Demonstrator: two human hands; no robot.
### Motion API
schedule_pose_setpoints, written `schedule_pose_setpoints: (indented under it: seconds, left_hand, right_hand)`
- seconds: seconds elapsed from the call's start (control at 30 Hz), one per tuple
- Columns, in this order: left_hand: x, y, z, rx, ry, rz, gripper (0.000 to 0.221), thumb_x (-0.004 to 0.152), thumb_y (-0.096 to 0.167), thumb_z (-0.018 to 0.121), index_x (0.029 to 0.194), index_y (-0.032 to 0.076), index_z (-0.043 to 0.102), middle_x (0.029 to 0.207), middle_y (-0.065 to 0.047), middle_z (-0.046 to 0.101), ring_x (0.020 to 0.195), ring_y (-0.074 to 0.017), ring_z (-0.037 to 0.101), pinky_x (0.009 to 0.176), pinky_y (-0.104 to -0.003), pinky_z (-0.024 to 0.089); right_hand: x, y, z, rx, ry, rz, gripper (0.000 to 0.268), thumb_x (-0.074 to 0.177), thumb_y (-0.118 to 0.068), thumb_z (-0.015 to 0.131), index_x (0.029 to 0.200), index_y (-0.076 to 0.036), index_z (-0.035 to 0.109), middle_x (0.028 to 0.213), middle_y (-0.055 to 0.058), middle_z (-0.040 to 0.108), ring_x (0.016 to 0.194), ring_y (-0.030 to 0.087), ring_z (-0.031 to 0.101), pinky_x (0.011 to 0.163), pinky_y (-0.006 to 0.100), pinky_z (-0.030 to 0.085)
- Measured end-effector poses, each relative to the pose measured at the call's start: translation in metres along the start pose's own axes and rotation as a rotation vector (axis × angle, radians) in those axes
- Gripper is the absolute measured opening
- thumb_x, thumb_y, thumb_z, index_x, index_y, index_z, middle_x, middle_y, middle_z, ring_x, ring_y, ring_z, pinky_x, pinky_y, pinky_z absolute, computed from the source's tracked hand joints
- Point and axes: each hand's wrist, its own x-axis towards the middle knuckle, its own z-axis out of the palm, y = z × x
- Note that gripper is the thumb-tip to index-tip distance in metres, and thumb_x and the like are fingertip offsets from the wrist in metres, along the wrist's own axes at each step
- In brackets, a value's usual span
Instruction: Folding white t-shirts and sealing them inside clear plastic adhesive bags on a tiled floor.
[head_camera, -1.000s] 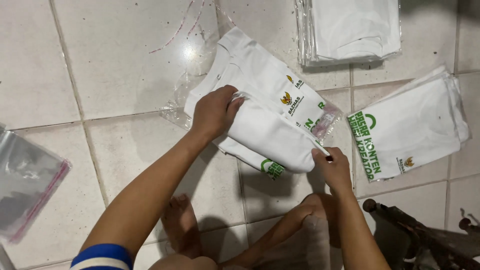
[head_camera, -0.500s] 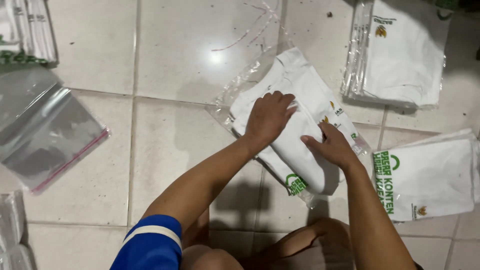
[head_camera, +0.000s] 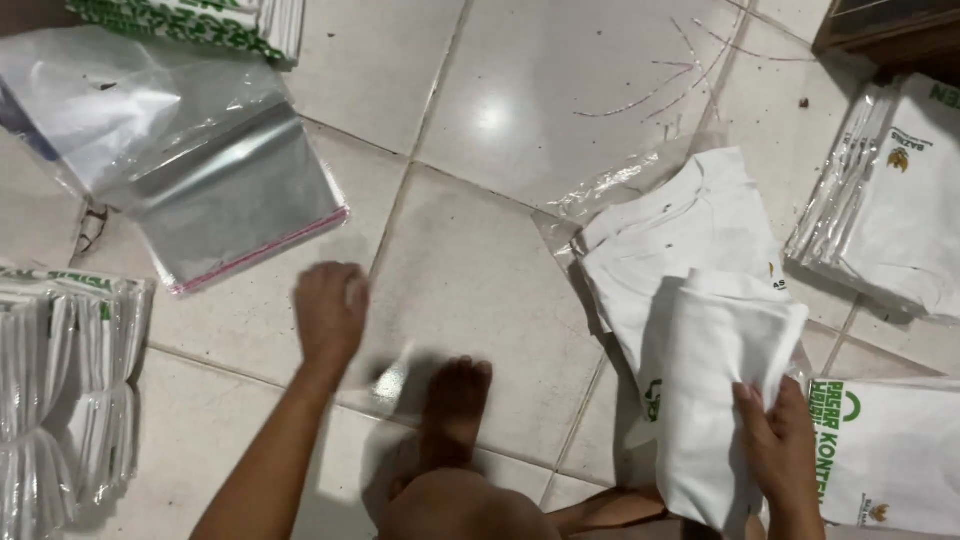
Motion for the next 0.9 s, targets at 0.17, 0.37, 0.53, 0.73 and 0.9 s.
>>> schedule_pose_setpoints:
  seconds: [0.17, 0.37, 0.53, 0.73, 0.9]
  left_hand:
    - [0.047, -0.055, -0.058, 0.087, 0.056, -0.124, 0.026, 0.102, 0.024, 0.063, 0.118, 0.003, 0.066, 0.114, -0.019, 0.06, 0.109, -0.0388, 0.05, 0.095, -0.051, 0.038]
    - [0.069, -0.106, -0.062, 0.106, 0.004, -0.067, 0.033, 0.099, 0.034, 0.067, 0.12, 0.008, 0.069, 0.117, -0.015, 0.055, 0.113, -0.0368, 0.047, 0.096, -0.051, 0.038]
    - [0.079, -0.104, -0.059, 0.039, -0.048, -0.142, 0.02, 0.099, 0.029, 0.071, 0.105, 0.011, 0.072, 0.114, -0.011, 0.054, 0.112, -0.0322, 0.045, 0.099, -0.046, 0.035]
    - [0.088, -0.098, -0.067, 0.059, -0.105, -0.135, 0.021, 0.106, 0.029, 0.063, 0.095, 0.011, 0.069, 0.11, -0.008, 0.056, 0.106, -0.0294, 0.046, 0.093, -0.042, 0.036]
    - [0.089, -0.099, -0.072, 0.031, -0.244, -0.17, 0.023, 0.098, 0.035, 0.065, 0.107, 0.014, 0.066, 0.122, -0.012, 0.048, 0.119, -0.0334, 0.038, 0.102, -0.045, 0.031]
  right_hand:
    - [-0.018, 0.028, -0.018, -0.01, 0.117, 0.016, 0.02, 0.112, -0.022, 0.06, 0.115, -0.002, 0.055, 0.092, 0.011, 0.056, 0.08, 0.022, 0.048, 0.064, 0.037, 0.039]
    - [-0.032, 0.049, -0.004, 0.009, 0.366, -0.075, 0.021, 0.113, -0.025, 0.067, 0.115, -0.005, 0.06, 0.085, 0.0, 0.047, 0.077, 0.012, 0.042, 0.064, 0.03, 0.033]
    - [-0.042, 0.044, -0.008, -0.209, 0.33, 0.029, 0.03, 0.108, -0.038, 0.064, 0.113, -0.009, 0.065, 0.062, 0.004, 0.039, 0.062, 0.016, 0.037, 0.066, 0.029, 0.029]
    - [-0.037, 0.054, 0.0, 0.021, 0.224, 0.043, 0.021, 0.107, -0.026, 0.067, 0.108, -0.006, 0.061, 0.071, -0.001, 0.041, 0.06, 0.008, 0.031, 0.051, 0.026, 0.023]
    - [-0.046, 0.037, 0.007, 0.215, 0.164, 0.049, 0.029, 0.109, -0.024, 0.064, 0.129, -0.004, 0.06, 0.1, 0.003, 0.059, 0.084, 0.012, 0.048, 0.066, 0.027, 0.039]
